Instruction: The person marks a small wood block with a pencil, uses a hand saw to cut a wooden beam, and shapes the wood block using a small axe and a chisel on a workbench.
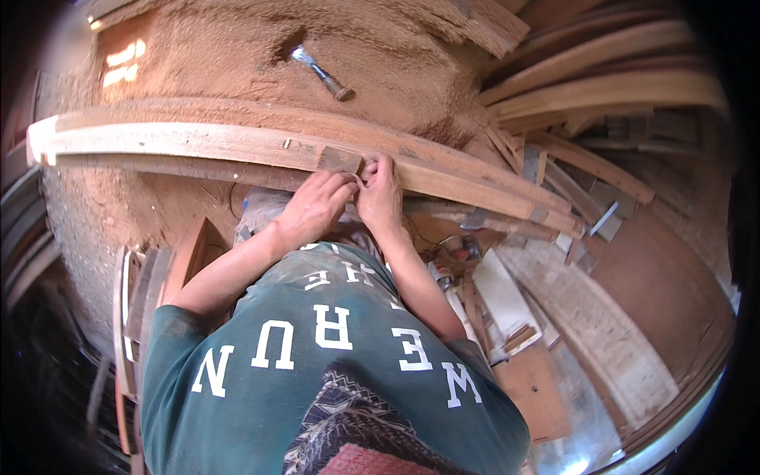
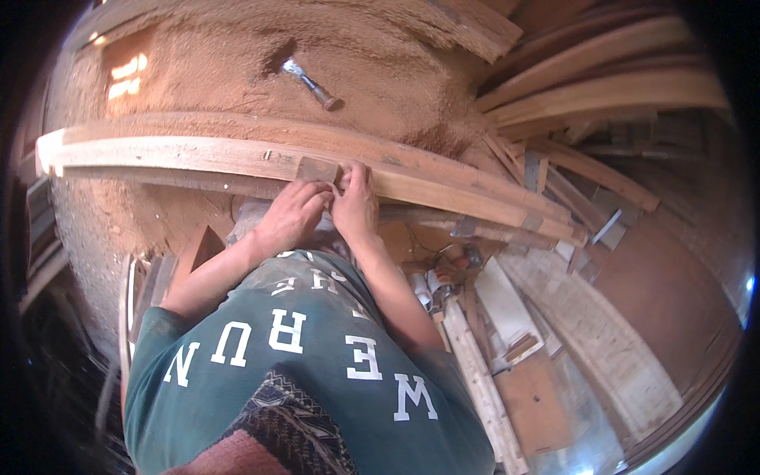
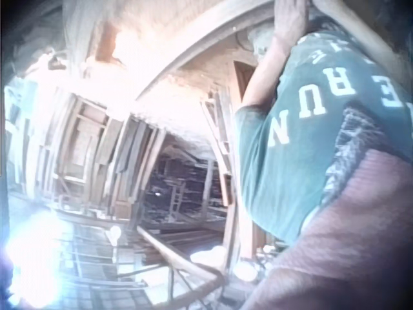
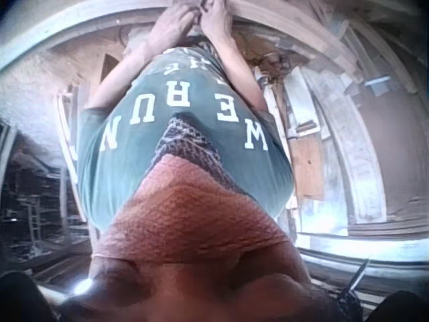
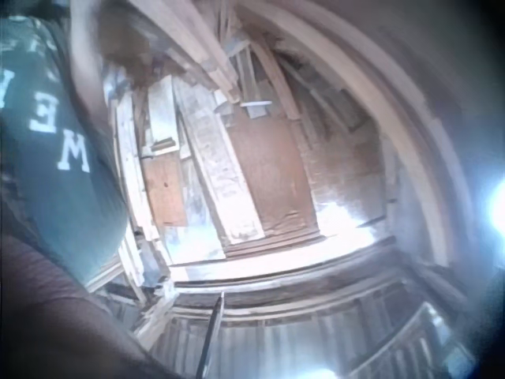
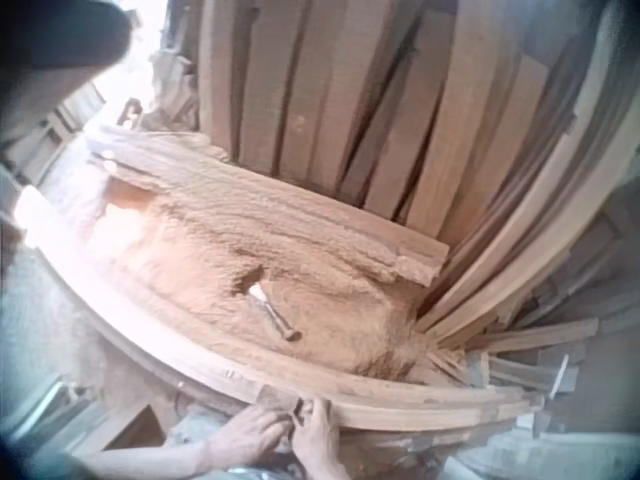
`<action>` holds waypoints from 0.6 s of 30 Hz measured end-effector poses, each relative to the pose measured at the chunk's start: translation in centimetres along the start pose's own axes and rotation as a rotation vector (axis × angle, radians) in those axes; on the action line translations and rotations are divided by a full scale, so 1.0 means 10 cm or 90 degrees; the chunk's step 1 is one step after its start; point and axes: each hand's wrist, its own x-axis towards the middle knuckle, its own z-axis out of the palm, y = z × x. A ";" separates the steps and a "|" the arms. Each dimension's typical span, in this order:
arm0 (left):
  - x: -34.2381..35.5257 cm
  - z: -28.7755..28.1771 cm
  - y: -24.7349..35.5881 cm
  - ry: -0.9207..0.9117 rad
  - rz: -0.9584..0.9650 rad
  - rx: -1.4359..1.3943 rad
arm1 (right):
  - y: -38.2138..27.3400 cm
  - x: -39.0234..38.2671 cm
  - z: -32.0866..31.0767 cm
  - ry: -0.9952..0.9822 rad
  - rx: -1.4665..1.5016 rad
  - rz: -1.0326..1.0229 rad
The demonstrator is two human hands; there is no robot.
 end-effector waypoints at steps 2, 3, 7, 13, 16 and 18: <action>-0.05 -0.06 0.03 -0.033 -0.062 -0.024 | 0.03 0.06 -0.07 -0.034 -0.073 -0.155; -0.08 -0.08 0.01 -0.049 -0.084 -0.027 | -0.05 0.07 -0.13 -0.041 -0.128 -0.239; -0.30 -0.10 -0.01 -0.036 -0.174 -0.128 | -0.15 0.15 -0.20 -0.116 -0.298 -0.337; -0.54 0.31 -0.13 0.010 -0.508 -0.467 | -0.03 0.30 -0.20 -0.106 -0.392 -0.440; -0.53 0.44 -0.18 0.072 -0.596 -0.696 | 0.03 0.32 -0.17 -0.095 -0.395 -0.492; -0.49 0.53 -0.22 0.124 -0.596 -0.808 | 0.05 0.33 -0.16 -0.095 -0.399 -0.498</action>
